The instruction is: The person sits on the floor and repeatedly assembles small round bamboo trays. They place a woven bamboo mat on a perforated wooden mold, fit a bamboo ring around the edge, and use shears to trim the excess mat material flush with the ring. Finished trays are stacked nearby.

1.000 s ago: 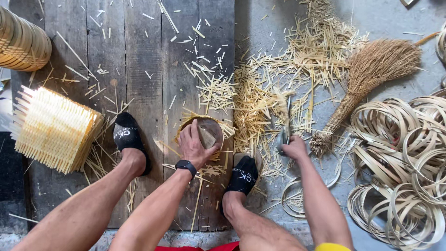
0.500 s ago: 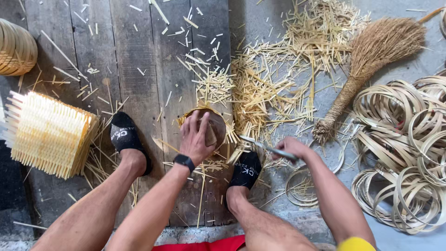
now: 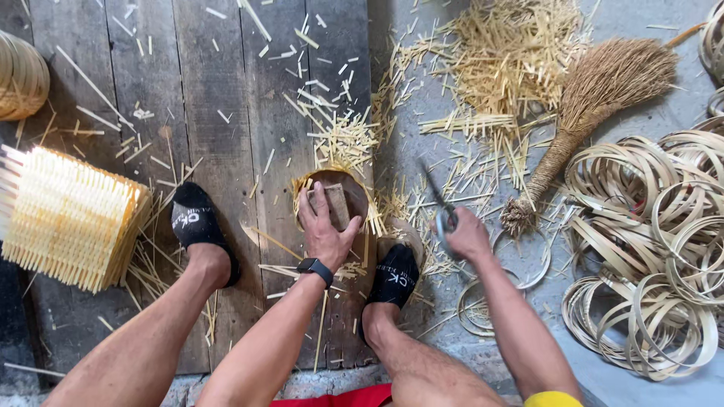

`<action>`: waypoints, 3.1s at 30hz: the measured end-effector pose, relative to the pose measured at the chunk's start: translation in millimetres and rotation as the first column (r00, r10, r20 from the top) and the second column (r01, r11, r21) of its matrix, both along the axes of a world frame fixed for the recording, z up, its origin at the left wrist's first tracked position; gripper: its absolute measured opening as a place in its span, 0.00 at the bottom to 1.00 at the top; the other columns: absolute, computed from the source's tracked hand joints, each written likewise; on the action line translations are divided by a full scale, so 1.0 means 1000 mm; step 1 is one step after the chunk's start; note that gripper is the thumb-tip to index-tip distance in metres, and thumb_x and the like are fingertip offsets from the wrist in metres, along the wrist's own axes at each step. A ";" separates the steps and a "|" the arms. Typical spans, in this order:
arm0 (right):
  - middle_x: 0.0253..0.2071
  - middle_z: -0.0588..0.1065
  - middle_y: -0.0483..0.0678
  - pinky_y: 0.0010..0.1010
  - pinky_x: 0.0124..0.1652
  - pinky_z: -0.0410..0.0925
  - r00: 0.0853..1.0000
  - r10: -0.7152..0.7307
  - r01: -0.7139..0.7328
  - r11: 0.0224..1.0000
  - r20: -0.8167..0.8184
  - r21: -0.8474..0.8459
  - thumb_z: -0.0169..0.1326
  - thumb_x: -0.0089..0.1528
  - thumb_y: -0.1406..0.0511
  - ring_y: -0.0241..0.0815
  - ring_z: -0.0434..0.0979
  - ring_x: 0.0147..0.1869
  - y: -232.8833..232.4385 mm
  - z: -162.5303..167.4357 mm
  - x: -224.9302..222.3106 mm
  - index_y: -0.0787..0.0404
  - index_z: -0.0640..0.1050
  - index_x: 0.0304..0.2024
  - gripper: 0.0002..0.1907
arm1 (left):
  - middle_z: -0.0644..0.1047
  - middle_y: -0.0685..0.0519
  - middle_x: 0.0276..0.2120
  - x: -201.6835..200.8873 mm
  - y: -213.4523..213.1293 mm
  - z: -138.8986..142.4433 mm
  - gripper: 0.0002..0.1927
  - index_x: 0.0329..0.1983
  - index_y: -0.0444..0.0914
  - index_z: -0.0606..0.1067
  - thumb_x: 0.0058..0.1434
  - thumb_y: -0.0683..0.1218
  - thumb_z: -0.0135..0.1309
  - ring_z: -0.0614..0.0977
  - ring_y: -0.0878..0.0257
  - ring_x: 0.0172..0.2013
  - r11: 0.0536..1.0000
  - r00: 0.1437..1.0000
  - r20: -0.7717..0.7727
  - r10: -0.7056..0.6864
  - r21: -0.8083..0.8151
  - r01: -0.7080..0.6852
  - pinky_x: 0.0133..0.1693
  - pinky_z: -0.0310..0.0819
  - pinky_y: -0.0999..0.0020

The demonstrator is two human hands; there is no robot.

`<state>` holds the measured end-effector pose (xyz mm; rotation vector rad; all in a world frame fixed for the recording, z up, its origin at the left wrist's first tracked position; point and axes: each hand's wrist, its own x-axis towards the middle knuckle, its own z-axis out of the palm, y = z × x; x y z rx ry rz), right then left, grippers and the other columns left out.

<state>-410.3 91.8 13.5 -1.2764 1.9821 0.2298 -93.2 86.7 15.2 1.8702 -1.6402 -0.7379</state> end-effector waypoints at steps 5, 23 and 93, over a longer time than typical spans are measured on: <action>0.37 0.68 0.56 0.46 0.43 0.68 0.916 0.358 -0.401 0.812 -0.180 -0.424 0.61 0.57 0.42 0.54 0.71 0.42 0.016 0.000 0.052 0.69 0.71 0.39 0.36 | 0.53 0.28 0.69 -0.015 0.011 0.005 0.60 0.78 0.41 0.48 0.48 0.52 0.71 0.58 0.31 0.68 0.994 0.995 0.000 -0.103 -0.031 0.103 0.66 0.56 0.43; 0.27 0.70 0.50 0.32 0.22 0.67 0.754 0.472 -0.646 0.658 -0.457 -0.387 0.56 0.61 0.55 0.40 0.70 0.27 -0.018 -0.042 0.038 0.61 0.74 0.31 0.16 | 0.56 0.37 0.69 0.002 -0.007 0.023 0.56 0.74 0.47 0.56 0.39 0.43 0.66 0.62 0.35 0.64 0.926 0.926 0.017 -0.377 0.021 0.376 0.63 0.58 0.41; 0.26 0.70 0.51 0.33 0.28 0.68 0.737 0.485 -0.676 0.533 -0.472 -0.509 0.56 0.49 0.58 0.43 0.69 0.28 -0.008 -0.040 0.032 0.62 0.73 0.28 0.14 | 0.63 0.51 0.69 0.003 -0.013 0.034 0.52 0.70 0.52 0.63 0.36 0.38 0.63 0.64 0.45 0.66 0.801 0.820 0.007 -0.573 0.219 0.558 0.63 0.55 0.43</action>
